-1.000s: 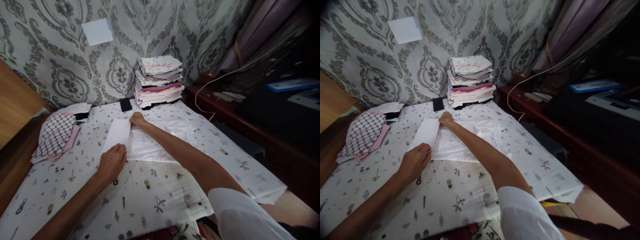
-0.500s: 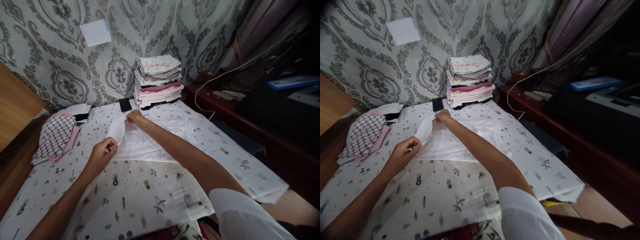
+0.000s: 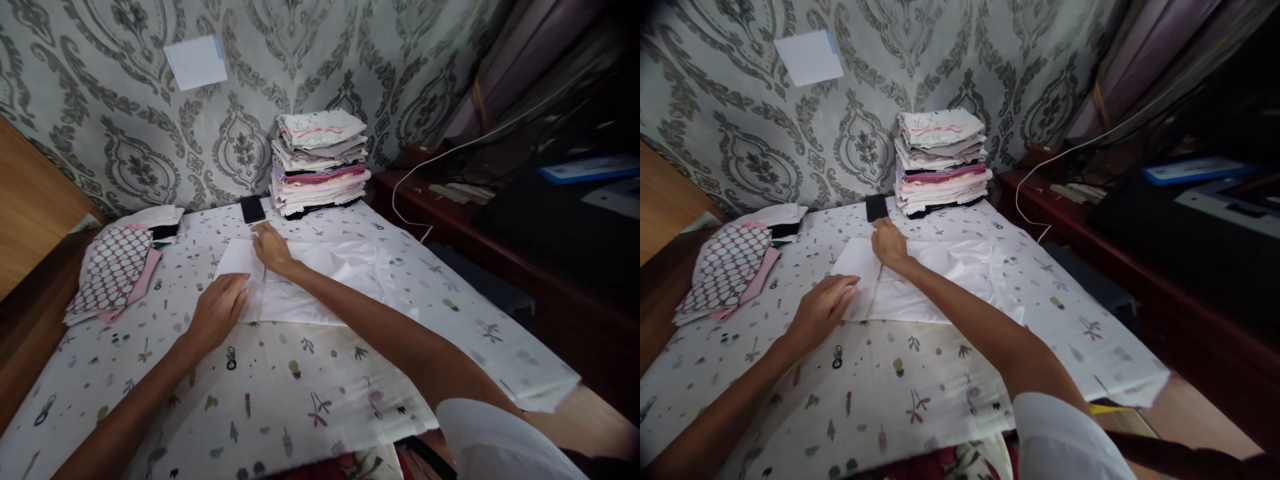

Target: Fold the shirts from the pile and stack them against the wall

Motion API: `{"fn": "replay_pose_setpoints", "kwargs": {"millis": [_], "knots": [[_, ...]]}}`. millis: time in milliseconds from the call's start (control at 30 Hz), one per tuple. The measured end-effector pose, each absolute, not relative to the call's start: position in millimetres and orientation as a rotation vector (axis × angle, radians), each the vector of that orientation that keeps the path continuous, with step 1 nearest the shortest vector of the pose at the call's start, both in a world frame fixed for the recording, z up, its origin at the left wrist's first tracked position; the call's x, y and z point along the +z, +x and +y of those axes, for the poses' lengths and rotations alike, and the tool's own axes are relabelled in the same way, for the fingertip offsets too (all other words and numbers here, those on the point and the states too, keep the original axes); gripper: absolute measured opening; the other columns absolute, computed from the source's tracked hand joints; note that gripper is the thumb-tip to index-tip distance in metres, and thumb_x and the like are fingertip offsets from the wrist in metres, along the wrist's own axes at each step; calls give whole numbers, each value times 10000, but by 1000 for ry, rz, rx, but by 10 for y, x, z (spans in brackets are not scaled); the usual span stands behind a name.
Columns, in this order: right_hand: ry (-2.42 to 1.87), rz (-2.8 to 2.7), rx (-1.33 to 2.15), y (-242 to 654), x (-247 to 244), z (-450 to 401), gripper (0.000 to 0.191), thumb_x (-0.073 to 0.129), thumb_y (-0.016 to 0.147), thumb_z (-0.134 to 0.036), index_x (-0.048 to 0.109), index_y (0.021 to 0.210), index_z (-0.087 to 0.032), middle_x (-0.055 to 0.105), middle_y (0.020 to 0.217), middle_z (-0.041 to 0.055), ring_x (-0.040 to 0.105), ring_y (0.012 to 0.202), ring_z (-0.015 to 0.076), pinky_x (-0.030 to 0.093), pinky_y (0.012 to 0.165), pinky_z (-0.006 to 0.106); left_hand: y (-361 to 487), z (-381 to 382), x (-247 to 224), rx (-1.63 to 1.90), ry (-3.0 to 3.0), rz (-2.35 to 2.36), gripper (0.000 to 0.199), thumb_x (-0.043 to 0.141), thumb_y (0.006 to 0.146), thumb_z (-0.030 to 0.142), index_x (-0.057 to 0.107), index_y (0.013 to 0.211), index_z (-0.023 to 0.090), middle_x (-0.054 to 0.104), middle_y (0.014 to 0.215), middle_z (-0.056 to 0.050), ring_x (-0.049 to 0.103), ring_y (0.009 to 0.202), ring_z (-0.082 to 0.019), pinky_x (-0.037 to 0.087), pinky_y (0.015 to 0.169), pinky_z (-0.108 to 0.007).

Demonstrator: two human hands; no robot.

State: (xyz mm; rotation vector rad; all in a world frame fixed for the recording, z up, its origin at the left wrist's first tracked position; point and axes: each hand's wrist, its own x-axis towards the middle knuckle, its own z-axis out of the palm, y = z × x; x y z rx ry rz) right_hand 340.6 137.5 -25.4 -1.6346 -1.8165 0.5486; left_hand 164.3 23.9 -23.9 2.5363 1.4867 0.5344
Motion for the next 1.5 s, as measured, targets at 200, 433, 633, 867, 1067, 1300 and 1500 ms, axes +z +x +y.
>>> {"fn": "replay_pose_setpoints", "kwargs": {"millis": [200,433,633,867,1067,1300,1500], "knots": [[-1502,-2269,465,3192,-578,1261,478,369,1018,-282,474,1425,-55,352,1591,186,249,1505,247,196,1216,410,1776,376,-693,277,2737,1388,630,298,1013,514,363,1498,116,396,1564,-196,269,1501,-288,186,1220,-532],[-1535,-2312,449,3222,-737,1349,483,390,1015,-313,470,1446,-111,360,1590,164,262,1505,250,214,1207,453,1612,516,-443,355,2538,1375,561,202,1037,454,491,1425,170,519,1492,-122,423,1418,-238,264,1202,-443],[-1529,-2343,366,3191,-770,1276,530,422,1010,-350,422,1484,-113,299,1612,181,205,1522,266,164,1218,466,1429,1048,-541,221,2544,1565,623,258,1007,471,350,1520,129,269,1634,-149,181,1531,-251,184,1221,-483],[-1529,-2356,331,3195,-762,1265,543,399,1013,-352,418,1484,-83,307,1607,192,221,1516,279,182,1212,463,1378,1310,-704,128,2539,1566,660,216,1005,517,277,1556,158,203,1652,-144,135,1540,-261,144,1208,-550],[-1506,-2344,364,3197,-766,1269,532,398,1008,-347,429,1470,-84,307,1609,191,221,1515,292,171,1214,481,1449,1674,-647,88,2551,1568,626,185,1018,454,270,1559,151,206,1652,-139,131,1540,-261,138,1208,-544],[-1463,-2257,500,3207,-809,1294,533,435,991,-348,449,1454,-86,291,1614,196,190,1524,295,133,1224,497,1340,1174,-768,199,2553,1627,650,197,1007,499,302,1542,145,257,1638,-144,189,1528,-269,214,1195,-531],[-1420,-2003,714,3189,-710,1320,482,579,905,-264,566,1358,-98,400,1567,175,273,1499,283,165,1230,454,1168,659,-730,598,2338,1654,715,422,907,569,418,1447,101,455,1501,-214,426,1394,-339,343,1145,-488]]}}
